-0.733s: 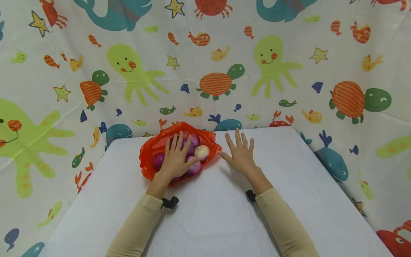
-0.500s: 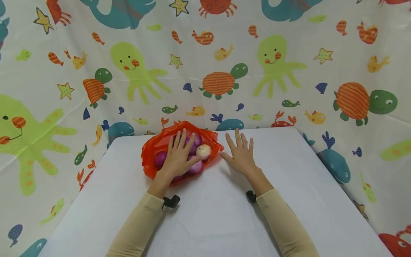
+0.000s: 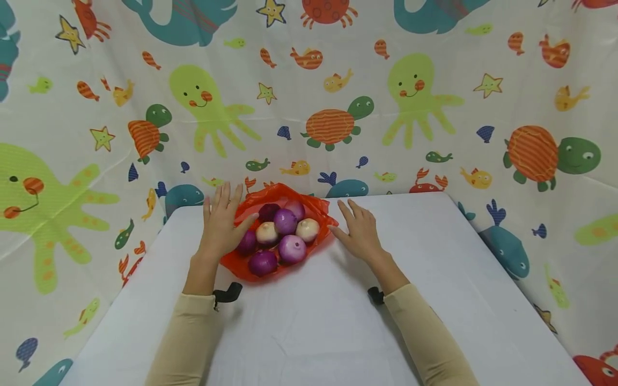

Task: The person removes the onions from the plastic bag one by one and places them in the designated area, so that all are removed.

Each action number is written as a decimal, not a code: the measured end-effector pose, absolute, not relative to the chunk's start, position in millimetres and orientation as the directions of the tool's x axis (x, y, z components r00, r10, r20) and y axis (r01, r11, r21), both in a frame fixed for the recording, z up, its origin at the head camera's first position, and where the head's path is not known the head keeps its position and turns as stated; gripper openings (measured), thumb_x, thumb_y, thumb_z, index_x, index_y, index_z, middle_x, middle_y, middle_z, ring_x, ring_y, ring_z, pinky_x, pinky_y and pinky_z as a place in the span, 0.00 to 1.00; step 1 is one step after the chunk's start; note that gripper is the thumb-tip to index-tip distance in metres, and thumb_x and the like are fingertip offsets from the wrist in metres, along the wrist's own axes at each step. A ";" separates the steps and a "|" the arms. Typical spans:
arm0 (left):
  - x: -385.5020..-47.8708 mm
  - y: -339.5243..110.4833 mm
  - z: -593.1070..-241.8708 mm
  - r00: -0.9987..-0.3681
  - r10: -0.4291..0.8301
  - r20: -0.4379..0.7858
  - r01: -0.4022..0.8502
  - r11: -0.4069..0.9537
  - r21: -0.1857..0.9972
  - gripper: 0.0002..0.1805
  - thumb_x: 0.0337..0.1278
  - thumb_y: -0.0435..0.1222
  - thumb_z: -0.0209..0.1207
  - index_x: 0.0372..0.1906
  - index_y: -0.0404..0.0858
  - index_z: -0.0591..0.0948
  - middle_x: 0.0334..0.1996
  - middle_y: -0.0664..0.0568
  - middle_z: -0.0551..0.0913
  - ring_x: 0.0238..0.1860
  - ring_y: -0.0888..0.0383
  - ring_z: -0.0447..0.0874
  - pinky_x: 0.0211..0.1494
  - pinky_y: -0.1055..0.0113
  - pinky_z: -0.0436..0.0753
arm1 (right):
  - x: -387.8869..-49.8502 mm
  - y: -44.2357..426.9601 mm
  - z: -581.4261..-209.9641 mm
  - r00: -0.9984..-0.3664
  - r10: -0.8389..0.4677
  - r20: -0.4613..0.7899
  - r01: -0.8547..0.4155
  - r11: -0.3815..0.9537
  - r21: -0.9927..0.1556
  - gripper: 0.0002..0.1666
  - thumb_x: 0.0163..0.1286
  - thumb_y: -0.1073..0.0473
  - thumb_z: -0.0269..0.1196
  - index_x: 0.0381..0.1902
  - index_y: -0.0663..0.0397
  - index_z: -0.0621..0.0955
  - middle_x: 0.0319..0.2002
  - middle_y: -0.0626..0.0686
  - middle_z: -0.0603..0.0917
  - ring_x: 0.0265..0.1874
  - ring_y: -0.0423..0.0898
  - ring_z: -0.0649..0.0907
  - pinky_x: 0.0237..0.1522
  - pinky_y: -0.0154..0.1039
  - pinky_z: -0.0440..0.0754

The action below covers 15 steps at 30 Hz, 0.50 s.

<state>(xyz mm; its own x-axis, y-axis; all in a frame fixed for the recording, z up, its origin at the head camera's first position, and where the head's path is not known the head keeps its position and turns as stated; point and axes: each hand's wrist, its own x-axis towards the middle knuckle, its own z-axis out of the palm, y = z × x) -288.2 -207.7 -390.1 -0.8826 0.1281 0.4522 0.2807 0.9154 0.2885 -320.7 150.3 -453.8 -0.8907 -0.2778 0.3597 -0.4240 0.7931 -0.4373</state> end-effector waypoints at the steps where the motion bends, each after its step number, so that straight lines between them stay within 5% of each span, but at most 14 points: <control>1: -288.4 -213.8 -390.5 -0.887 0.119 0.447 0.274 0.914 0.301 0.49 0.69 0.59 0.58 0.86 0.51 0.49 0.85 0.40 0.45 0.86 0.39 0.37 0.84 0.36 0.28 | -321.2 147.5 -452.8 -0.883 -0.281 0.377 -0.438 0.781 -0.445 0.47 0.74 0.40 0.63 0.83 0.46 0.59 0.80 0.63 0.61 0.77 0.65 0.63 0.76 0.73 0.58; 8: -292.9 -244.8 -400.4 -0.935 0.089 0.343 0.264 0.822 0.505 0.45 0.70 0.59 0.58 0.85 0.56 0.52 0.85 0.46 0.52 0.86 0.41 0.41 0.84 0.37 0.29 | -323.9 120.2 -446.1 -0.841 -0.304 0.447 -0.517 0.695 -0.500 0.42 0.72 0.41 0.66 0.79 0.48 0.68 0.73 0.60 0.72 0.71 0.62 0.71 0.71 0.70 0.68; 15: -299.8 -253.6 -412.0 -0.973 0.081 0.218 0.216 0.661 0.718 0.41 0.72 0.61 0.55 0.84 0.62 0.54 0.84 0.51 0.56 0.85 0.37 0.41 0.82 0.31 0.43 | -326.8 95.3 -446.2 -0.834 -0.330 0.442 -0.547 0.599 -0.585 0.39 0.74 0.43 0.64 0.77 0.49 0.69 0.74 0.58 0.72 0.71 0.60 0.71 0.70 0.68 0.71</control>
